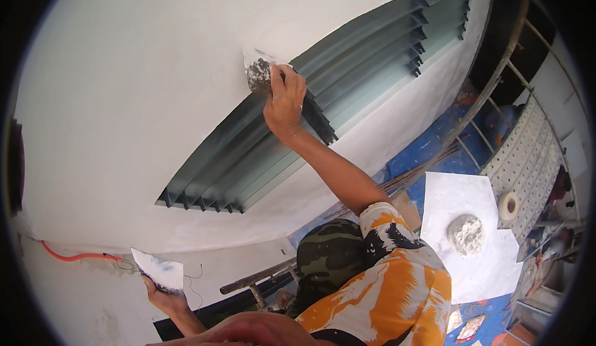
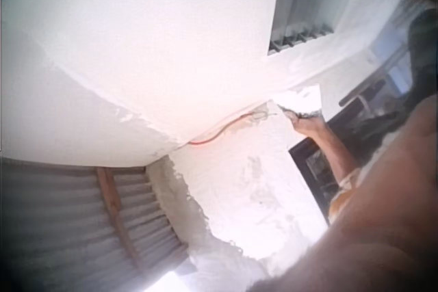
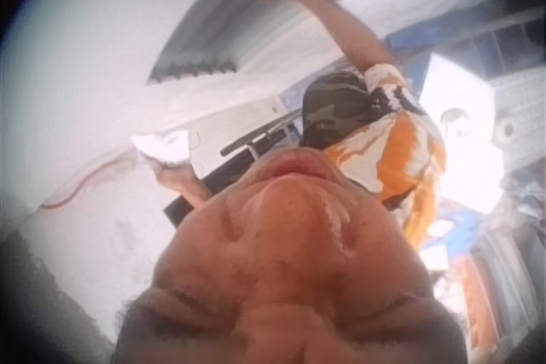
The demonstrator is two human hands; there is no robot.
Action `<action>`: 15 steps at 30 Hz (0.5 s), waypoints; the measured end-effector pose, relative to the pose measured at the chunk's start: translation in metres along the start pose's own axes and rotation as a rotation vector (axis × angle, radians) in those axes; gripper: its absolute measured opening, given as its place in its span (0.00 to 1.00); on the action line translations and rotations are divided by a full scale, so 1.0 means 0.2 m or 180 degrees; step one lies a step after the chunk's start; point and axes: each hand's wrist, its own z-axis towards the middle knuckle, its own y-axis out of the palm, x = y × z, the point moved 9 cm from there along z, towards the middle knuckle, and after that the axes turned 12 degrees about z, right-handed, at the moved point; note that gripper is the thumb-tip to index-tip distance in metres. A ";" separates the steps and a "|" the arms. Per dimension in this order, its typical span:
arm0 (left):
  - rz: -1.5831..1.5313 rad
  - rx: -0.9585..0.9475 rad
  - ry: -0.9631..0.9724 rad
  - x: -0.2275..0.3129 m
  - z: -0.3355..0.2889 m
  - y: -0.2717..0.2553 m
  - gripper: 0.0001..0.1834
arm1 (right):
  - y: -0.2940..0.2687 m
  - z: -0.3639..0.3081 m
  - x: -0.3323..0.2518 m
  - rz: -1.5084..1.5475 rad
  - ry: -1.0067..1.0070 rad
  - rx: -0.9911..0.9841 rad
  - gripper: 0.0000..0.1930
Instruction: The person applies white plaster to a ceiling using a trowel and a hawk. They repeatedly scoop plaster from the hawk and spread it onto the ceiling surface, smoothing the material with the trowel.
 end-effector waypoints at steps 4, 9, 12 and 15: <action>0.0058 -0.0056 0.0000 -0.01 0.01 -0.06 0.28 | -0.24 0.34 0.40 -0.0573 0.0309 0.0516 0.30; -0.0004 -0.0189 -0.0033 -0.03 0.03 0.00 0.27 | 0.03 0.07 0.22 -0.0196 0.0019 0.0015 0.37; 0.0035 -0.0125 -0.0002 -0.01 0.01 0.06 0.26 | 0.22 -0.17 -0.11 0.0174 -0.0116 -0.0732 0.36; 0.0067 -0.0097 0.0008 0.01 0.00 0.09 0.26 | 0.06 -0.13 -0.18 0.1325 0.0774 -0.0649 0.25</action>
